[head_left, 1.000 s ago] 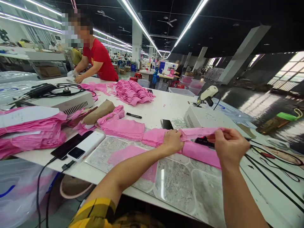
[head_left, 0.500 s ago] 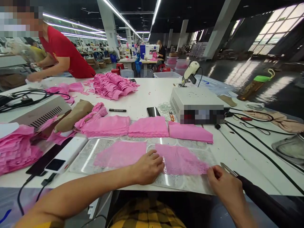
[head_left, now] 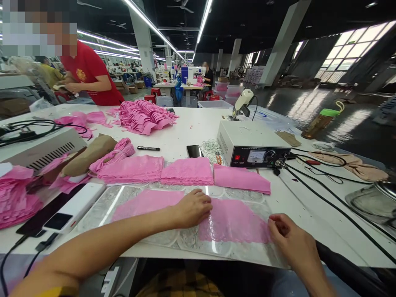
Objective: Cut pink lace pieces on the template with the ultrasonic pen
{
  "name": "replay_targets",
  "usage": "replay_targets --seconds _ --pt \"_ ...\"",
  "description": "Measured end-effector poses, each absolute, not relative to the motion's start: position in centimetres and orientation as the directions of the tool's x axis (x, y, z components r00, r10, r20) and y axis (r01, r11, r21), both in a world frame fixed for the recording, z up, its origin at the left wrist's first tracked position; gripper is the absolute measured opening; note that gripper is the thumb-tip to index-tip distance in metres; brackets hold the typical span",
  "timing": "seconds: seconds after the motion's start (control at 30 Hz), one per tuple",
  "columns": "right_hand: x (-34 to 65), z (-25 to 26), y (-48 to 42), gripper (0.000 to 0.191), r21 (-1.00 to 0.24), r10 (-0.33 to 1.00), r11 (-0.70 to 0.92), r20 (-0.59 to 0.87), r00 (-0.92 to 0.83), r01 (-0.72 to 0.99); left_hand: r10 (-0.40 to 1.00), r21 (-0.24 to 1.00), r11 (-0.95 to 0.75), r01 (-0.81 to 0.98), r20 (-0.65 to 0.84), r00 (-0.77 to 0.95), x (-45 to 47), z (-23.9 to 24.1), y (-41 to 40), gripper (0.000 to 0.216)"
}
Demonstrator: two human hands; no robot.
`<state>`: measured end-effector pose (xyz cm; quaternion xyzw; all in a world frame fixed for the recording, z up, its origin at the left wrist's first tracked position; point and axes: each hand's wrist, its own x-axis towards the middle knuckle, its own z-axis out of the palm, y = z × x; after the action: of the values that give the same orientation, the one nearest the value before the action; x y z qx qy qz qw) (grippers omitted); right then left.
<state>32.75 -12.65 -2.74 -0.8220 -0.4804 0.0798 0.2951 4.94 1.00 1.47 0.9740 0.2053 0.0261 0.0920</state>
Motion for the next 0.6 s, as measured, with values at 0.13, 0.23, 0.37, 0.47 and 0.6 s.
replay_targets --seconds 0.13,0.23,0.37,0.47,0.6 --pt "33.4 -1.6 -10.2 0.032 -0.656 0.826 -0.305 0.178 0.535 0.690 0.498 0.205 -0.850 0.486 0.010 0.867 9.5 2.7 4.7 0.013" --pt "33.8 -0.8 -8.6 0.033 -0.677 0.826 -0.282 0.190 0.531 0.680 0.542 0.227 -0.815 0.533 -0.028 0.840 12.5 2.9 7.4 0.020" --pt "35.3 -0.5 -7.5 0.040 -0.749 0.822 -0.296 0.117 0.557 0.593 0.550 0.251 -0.792 0.557 -0.102 0.829 14.1 2.2 9.4 0.030" --pt "36.5 -0.7 -7.0 0.042 -0.774 0.819 -0.304 0.086 0.567 0.556 0.539 0.295 -0.784 0.547 -0.115 0.834 14.0 1.5 10.1 0.033" --pt "36.7 -0.9 -6.1 0.041 -0.807 0.863 -0.219 0.102 0.494 0.548 0.538 0.382 -0.758 0.530 -0.095 0.838 13.9 0.8 10.9 0.033"
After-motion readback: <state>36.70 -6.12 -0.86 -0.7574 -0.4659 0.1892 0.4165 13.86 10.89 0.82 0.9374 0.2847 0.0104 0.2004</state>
